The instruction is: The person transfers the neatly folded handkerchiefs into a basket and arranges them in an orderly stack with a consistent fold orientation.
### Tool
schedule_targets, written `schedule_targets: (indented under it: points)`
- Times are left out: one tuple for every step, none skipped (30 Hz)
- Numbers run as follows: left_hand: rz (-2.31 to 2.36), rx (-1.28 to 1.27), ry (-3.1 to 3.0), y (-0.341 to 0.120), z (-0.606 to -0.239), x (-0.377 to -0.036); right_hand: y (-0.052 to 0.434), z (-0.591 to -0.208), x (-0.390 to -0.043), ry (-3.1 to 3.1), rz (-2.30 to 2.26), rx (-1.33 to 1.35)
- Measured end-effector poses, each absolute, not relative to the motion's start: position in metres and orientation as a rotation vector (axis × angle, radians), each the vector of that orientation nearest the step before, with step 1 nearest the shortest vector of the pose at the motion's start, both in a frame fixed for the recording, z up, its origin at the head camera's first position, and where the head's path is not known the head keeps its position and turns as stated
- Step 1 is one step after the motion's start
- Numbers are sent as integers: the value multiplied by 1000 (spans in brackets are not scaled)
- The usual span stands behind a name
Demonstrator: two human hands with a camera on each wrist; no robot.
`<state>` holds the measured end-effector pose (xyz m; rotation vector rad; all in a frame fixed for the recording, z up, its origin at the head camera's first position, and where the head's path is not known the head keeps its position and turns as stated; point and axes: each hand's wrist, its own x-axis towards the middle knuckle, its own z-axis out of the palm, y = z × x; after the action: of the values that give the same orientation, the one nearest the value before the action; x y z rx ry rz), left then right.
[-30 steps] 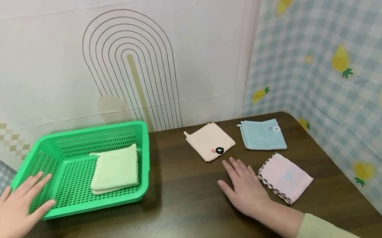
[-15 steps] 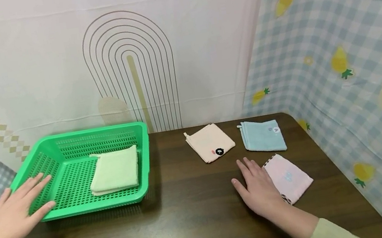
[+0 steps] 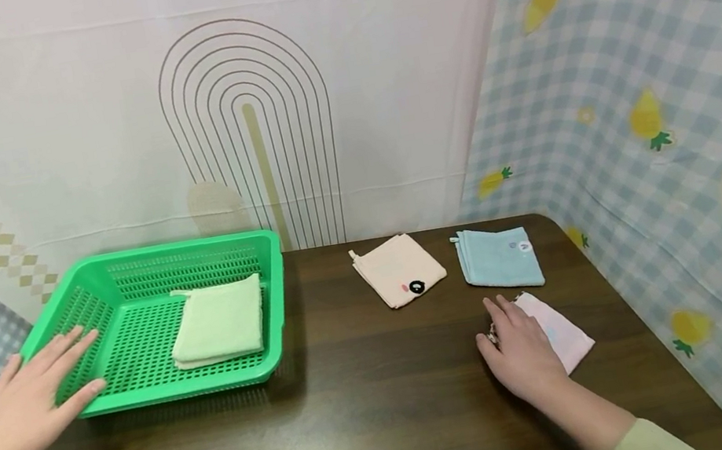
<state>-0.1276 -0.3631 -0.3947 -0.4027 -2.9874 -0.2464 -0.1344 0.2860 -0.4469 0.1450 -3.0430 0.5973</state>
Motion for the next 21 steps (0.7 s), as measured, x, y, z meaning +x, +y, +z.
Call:
schedule_targets:
  points:
    - [-247,-403,-2987,-363,-394,-128,288,-447,-135,-3047,599,134]
    - [-247,-404,-2987,-363,-394,-127,291,-446,-135,-3051,593,123]
    - [-248,-404,-2986,-363,-394,-127,293,-447,-135,-3055,587,112]
    - [-245,-408,-2985,-363,-394,-127,296,-447,-135,-3062,581,99]
    - [-246,-408,-2986,-362,-394,-127,298,-447,-135,-3064,573,91]
    - [-247,-406,-2987,-362,-394,-127,301,-447,-135,-3061,564,89]
    - [-245,-409,-2988,-362,-394,-127,303,-448,-135,-3059,553,82]
    - [-243,-412,-2989,-362,-394,-127,305,-448,-135,-3057,540,77]
    - [-241,-414,-2991,-362,-394,-128,308,-449,-135,-3054,534,72]
    - [-239,-416,-2992,-362,-395,-128,310,-449,-136,-3052,530,69]
    - [-241,-415,-2993,-362,-395,-128,312,-450,-136,-3050,530,66]
    - [-238,-418,-2993,-363,-395,-128,315,-450,-136,-3051,527,63]
    - [-236,-422,-2992,-363,-396,-128,316,-450,-137,-3053,524,56]
    - [-236,-422,-2992,-363,-396,-128,318,-451,-137,-3055,524,54]
    - [-236,-417,-2991,-363,-396,-128,320,-451,-138,-3059,526,51]
    - [-236,-417,-2992,-363,-396,-128,322,-451,-139,-3064,524,48]
    - [-238,-413,-2994,-363,-396,-128,324,-451,-139,-3074,521,42]
    - [-240,-409,-2995,-363,-396,-128,326,-451,-140,-3085,515,37]
    - [-243,-405,-2997,-363,-396,-128,327,-452,-140,-3096,509,30]
    - [-244,-401,-2997,-362,-395,-127,329,-452,-141,-3109,503,21]
    - [-245,-402,-2997,-362,-395,-127,331,-452,-142,-3121,493,12]
